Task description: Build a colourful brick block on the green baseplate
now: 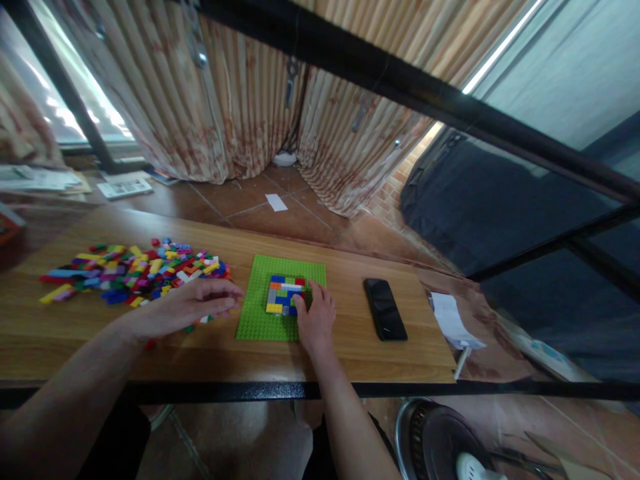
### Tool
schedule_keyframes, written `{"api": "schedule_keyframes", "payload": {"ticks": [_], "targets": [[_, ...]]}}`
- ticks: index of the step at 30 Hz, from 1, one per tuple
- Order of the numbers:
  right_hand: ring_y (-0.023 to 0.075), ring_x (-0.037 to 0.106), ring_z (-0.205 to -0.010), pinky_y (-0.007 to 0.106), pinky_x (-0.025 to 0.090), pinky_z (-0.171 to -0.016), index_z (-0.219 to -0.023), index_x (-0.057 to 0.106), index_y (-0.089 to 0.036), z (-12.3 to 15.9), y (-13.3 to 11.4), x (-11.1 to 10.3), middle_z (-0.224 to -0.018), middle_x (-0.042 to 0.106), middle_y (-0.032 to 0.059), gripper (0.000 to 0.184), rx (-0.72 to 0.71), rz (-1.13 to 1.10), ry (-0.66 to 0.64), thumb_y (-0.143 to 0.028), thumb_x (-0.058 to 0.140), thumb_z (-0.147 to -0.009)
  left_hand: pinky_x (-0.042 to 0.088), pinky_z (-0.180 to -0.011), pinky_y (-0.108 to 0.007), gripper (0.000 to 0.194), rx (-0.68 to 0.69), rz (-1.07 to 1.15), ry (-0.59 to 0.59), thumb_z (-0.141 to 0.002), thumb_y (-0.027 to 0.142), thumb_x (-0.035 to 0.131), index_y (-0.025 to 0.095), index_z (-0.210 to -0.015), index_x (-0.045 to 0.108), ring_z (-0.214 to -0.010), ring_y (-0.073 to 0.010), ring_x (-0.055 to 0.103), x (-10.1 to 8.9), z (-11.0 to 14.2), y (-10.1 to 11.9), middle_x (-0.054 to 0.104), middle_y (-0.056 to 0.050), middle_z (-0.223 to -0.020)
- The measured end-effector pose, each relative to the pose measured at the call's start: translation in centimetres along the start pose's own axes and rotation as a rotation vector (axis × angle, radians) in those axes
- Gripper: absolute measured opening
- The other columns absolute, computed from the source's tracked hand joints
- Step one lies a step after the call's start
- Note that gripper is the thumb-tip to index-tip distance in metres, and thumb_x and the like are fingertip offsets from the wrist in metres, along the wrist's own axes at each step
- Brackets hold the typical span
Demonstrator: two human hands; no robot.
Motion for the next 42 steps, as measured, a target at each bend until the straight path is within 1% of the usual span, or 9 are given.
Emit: {"api": "schedule_keyframes", "payload": {"ticks": [4,7,10,16,19,25,35,39,42], "targets": [[0.0288,0.055,-0.115,0.049,0.041,-0.100,-0.118,0.063,-0.017,-0.9,0.8,-0.2,-0.120,0.063,0.0156,0.043,0.010,-0.137,-0.015,-0.045,0.048,-0.089,0.050,-0.076,-0.031,0.041,-0.019,-0.003,0.000,-0.083,0.051,0.057,0.019,-0.107,0.062,-0.086,-0.0190,0.062,-0.2,-0.1,-0.2,0.067,-0.004,-0.095],[0.0243,0.064,-0.098,0.041,0.049,-0.090,-0.108,0.067,-0.017,-1.8,2.6,-0.6,-0.106,0.071,0.0115,0.039,0.126,-0.316,-0.030,-0.042,0.046,-0.087,0.052,-0.077,-0.032,0.040,-0.021,0.011,0.008,-0.082,0.051,0.056,0.019,-0.106,0.062,-0.087,-0.0192,0.062,-0.3,-0.2,-0.2,0.066,-0.005,-0.098],[0.0214,0.066,-0.081,0.034,0.051,-0.076,-0.094,0.071,-0.016,-2.2,3.7,-1.1,-0.089,0.073,0.0080,0.033,0.210,-0.370,-0.066,-0.041,0.055,-0.080,0.051,-0.076,-0.032,0.038,-0.009,0.001,-0.002,-0.083,0.050,0.057,0.020,-0.105,0.062,-0.085,-0.0187,0.062,-0.1,-0.3,0.0,0.066,-0.005,-0.097],[0.0148,0.057,-0.057,0.025,0.039,-0.052,-0.071,0.070,-0.017,-0.8,2.4,-0.6,-0.063,0.067,0.0014,0.028,0.166,-0.291,-0.332,-0.041,0.056,-0.079,0.050,-0.075,-0.030,0.034,-0.007,-0.041,-0.024,-0.086,0.049,0.055,0.020,-0.103,0.061,-0.084,-0.0180,0.060,0.0,-0.1,0.2,0.065,-0.004,-0.095],[0.0142,0.057,-0.057,0.025,0.037,-0.051,-0.070,0.071,-0.018,-0.3,1.7,-0.3,-0.063,0.068,0.0014,0.026,0.144,-0.285,-0.388,-0.037,0.057,-0.079,0.049,-0.075,-0.030,0.034,-0.002,-0.053,-0.029,-0.087,0.048,0.054,0.019,-0.104,0.060,-0.084,-0.0179,0.060,0.0,-0.1,0.2,0.065,-0.003,-0.094],[0.0166,0.061,-0.062,0.027,0.039,-0.056,-0.073,0.076,-0.019,-0.5,1.5,-0.1,-0.069,0.072,0.0024,0.019,0.142,-0.251,-0.380,-0.033,0.062,-0.075,0.048,-0.075,-0.030,0.034,0.006,-0.098,-0.027,-0.087,0.045,0.054,0.018,-0.105,0.061,-0.083,-0.0173,0.059,0.4,-0.4,0.4,0.065,-0.003,-0.094],[0.0142,0.059,-0.060,0.024,0.040,-0.055,-0.078,0.077,-0.015,-0.3,2.4,0.5,-0.067,0.071,0.0031,0.022,0.257,-0.200,-0.425,-0.032,0.063,-0.074,0.050,-0.077,-0.033,0.042,0.014,-0.094,-0.003,-0.083,0.043,0.055,0.015,-0.114,0.060,-0.087,-0.0201,0.062,3.8,-1.7,0.2,0.067,-0.007,-0.101],[0.0139,0.059,-0.058,0.024,0.040,-0.055,-0.076,0.077,-0.016,-0.2,2.6,0.8,-0.066,0.071,0.0036,0.022,0.250,-0.205,-0.429,-0.032,0.063,-0.074,0.050,-0.076,-0.032,0.050,-0.004,-0.049,0.027,-0.080,0.040,0.057,0.013,-0.123,0.056,-0.086,-0.0197,0.063,4.3,-1.9,-0.2,0.068,-0.008,-0.101],[0.0142,0.059,-0.058,0.024,0.039,-0.054,-0.077,0.077,-0.016,-0.3,2.4,0.7,-0.065,0.071,0.0039,0.024,0.221,-0.195,-0.410,-0.034,0.062,-0.075,0.050,-0.076,-0.032,0.049,0.009,-0.037,0.047,-0.079,0.037,0.057,0.012,-0.121,0.057,-0.085,-0.0192,0.064,4.4,-2.0,-0.1,0.067,-0.008,-0.097]]}}
Point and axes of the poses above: each hand's wrist, its own z-axis away from the middle knuckle, its own x-axis out of the palm, y = z × x, the point moved 10 cm from there along -z, towards the middle knuckle
